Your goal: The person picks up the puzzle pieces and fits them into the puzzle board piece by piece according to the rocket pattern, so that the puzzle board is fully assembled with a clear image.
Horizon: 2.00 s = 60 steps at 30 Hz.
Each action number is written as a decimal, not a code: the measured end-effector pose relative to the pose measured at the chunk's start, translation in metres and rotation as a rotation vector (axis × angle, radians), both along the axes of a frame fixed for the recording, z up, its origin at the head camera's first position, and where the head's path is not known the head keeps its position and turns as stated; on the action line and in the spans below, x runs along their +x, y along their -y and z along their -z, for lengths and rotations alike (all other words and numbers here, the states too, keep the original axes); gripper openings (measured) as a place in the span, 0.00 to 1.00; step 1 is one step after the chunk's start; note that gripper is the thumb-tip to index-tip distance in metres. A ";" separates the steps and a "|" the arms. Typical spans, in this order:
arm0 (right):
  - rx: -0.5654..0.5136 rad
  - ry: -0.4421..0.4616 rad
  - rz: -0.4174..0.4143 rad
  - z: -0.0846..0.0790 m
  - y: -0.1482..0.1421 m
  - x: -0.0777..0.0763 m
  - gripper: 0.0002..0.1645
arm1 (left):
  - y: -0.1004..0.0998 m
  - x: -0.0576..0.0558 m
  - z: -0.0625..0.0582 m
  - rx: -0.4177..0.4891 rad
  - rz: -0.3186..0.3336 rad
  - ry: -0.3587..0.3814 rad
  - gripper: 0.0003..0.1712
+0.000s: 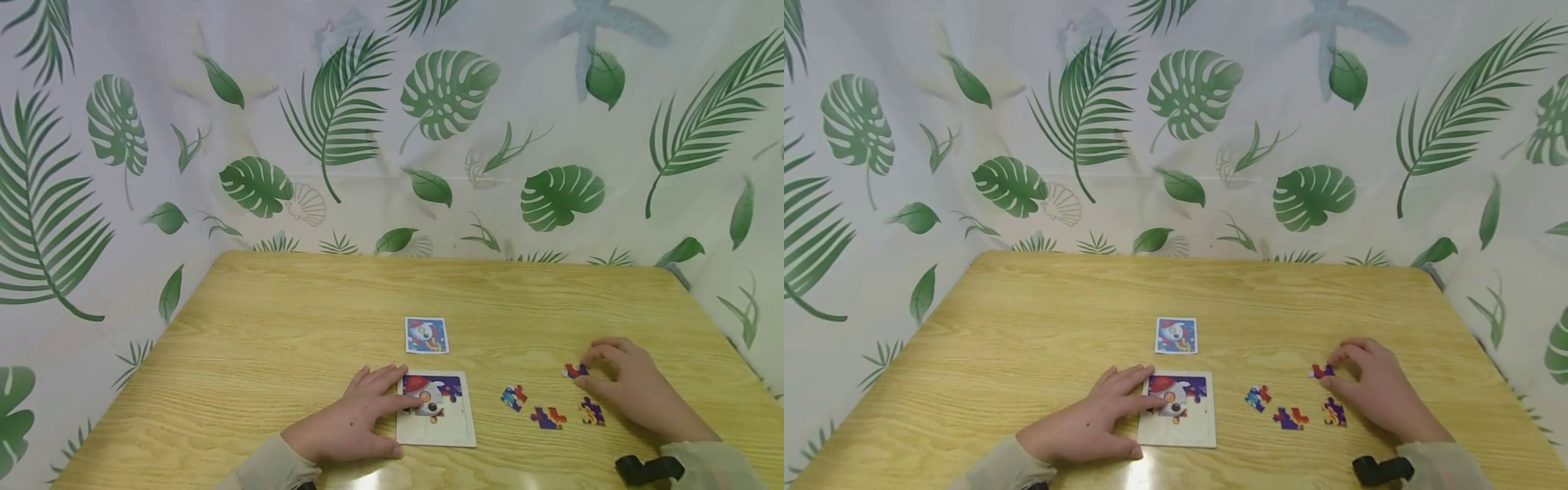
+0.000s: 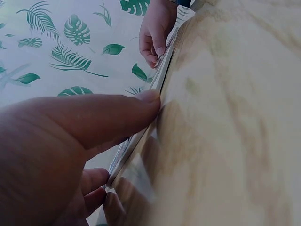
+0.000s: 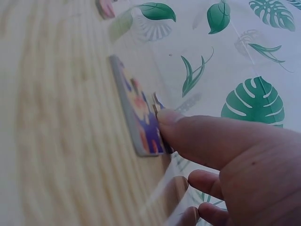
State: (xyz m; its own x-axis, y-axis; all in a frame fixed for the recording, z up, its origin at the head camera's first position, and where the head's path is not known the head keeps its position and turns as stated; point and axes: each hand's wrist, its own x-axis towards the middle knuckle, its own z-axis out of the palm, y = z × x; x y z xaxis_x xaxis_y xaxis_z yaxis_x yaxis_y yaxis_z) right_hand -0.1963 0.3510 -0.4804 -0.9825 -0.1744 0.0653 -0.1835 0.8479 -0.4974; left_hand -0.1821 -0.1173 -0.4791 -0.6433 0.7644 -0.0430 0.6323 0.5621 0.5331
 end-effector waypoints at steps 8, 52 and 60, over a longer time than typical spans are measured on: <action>-0.042 -0.015 0.020 0.000 0.002 0.001 0.17 | 0.000 0.000 0.000 0.004 -0.003 0.004 0.42; -0.153 0.172 -0.376 -0.025 0.163 -0.004 0.09 | 0.002 -0.002 0.002 0.003 -0.001 -0.001 0.39; -0.087 0.139 -0.353 -0.021 0.180 -0.002 0.12 | 0.002 -0.001 0.000 0.007 -0.021 0.046 0.39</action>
State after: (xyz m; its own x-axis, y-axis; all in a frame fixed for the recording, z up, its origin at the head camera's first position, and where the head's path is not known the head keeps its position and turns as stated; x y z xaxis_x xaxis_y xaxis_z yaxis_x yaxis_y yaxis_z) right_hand -0.1987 0.1714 -0.4590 -0.8634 -0.5033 -0.0344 -0.3827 0.6979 -0.6054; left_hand -0.1828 -0.1195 -0.4792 -0.6567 0.7511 -0.0679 0.5950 0.5714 0.5653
